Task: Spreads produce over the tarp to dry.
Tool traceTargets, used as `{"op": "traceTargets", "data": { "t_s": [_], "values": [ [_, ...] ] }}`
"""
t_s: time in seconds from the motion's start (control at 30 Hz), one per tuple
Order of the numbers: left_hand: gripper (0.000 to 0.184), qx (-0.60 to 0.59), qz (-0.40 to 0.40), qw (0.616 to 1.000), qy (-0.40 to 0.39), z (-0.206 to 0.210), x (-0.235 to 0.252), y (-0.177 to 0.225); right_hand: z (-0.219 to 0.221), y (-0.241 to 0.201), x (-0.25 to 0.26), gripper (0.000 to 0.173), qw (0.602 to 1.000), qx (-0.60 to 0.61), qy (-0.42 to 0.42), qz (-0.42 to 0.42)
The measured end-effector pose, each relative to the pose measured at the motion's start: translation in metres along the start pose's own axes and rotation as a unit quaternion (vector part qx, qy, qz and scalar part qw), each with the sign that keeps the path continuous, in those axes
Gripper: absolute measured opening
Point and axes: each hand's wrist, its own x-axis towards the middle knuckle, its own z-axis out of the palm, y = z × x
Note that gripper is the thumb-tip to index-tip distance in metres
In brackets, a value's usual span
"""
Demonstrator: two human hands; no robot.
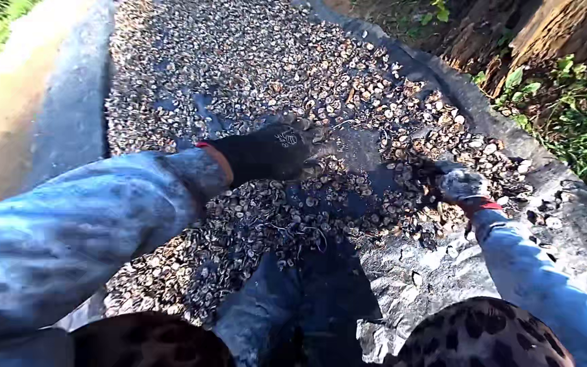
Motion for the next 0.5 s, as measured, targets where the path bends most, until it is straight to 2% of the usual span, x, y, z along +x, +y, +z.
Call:
{"op": "traceTargets", "data": {
  "t_s": [0.07,0.13,0.17,0.23,0.27,0.3,0.33,0.37,0.4,0.47,0.5],
  "values": [
    [0.057,-0.045,-0.067,0.993,0.087,0.014,-0.059,-0.012,-0.017,-0.013,0.014,0.038,0.998,-0.003,0.012,0.055],
    [0.056,-0.117,-0.180,0.967,0.140,0.047,-0.121,-0.012,-0.023,-0.026,0.035,0.038,0.997,-0.069,-0.016,0.041],
    [0.057,-0.133,-0.241,0.949,0.156,0.078,-0.153,-0.010,-0.024,-0.039,0.041,0.038,0.992,-0.115,-0.049,0.013],
    [0.061,-0.138,-0.390,0.903,0.116,0.160,-0.226,0.000,-0.019,-0.086,0.050,0.061,0.965,-0.226,-0.125,-0.049],
    [0.064,-0.145,-0.471,0.867,0.069,0.204,-0.262,0.010,-0.013,-0.120,0.049,0.073,0.949,-0.261,-0.156,-0.084],
    [0.072,-0.180,-0.555,0.812,-0.006,0.241,-0.297,0.021,-0.005,-0.157,0.044,0.083,0.933,-0.278,-0.191,-0.124],
    [0.081,-0.231,-0.625,0.741,-0.087,0.272,-0.327,0.029,0.009,-0.193,0.040,0.088,0.913,-0.294,-0.221,-0.174],
    [0.087,-0.272,-0.674,0.675,-0.127,0.299,-0.356,0.034,0.029,-0.224,0.039,0.088,0.893,-0.298,-0.245,-0.230],
    [0.086,-0.298,-0.710,0.626,-0.123,0.322,-0.382,0.040,0.053,-0.249,0.040,0.085,0.875,-0.292,-0.266,-0.282],
    [0.086,-0.321,-0.757,0.565,-0.073,0.352,-0.419,0.044,0.105,-0.295,0.050,0.077,0.850,-0.286,-0.290,-0.334],
    [0.088,-0.332,-0.776,0.534,-0.047,0.363,-0.432,0.042,0.138,-0.315,0.060,0.078,0.849,-0.291,-0.276,-0.343]
  ]
}}
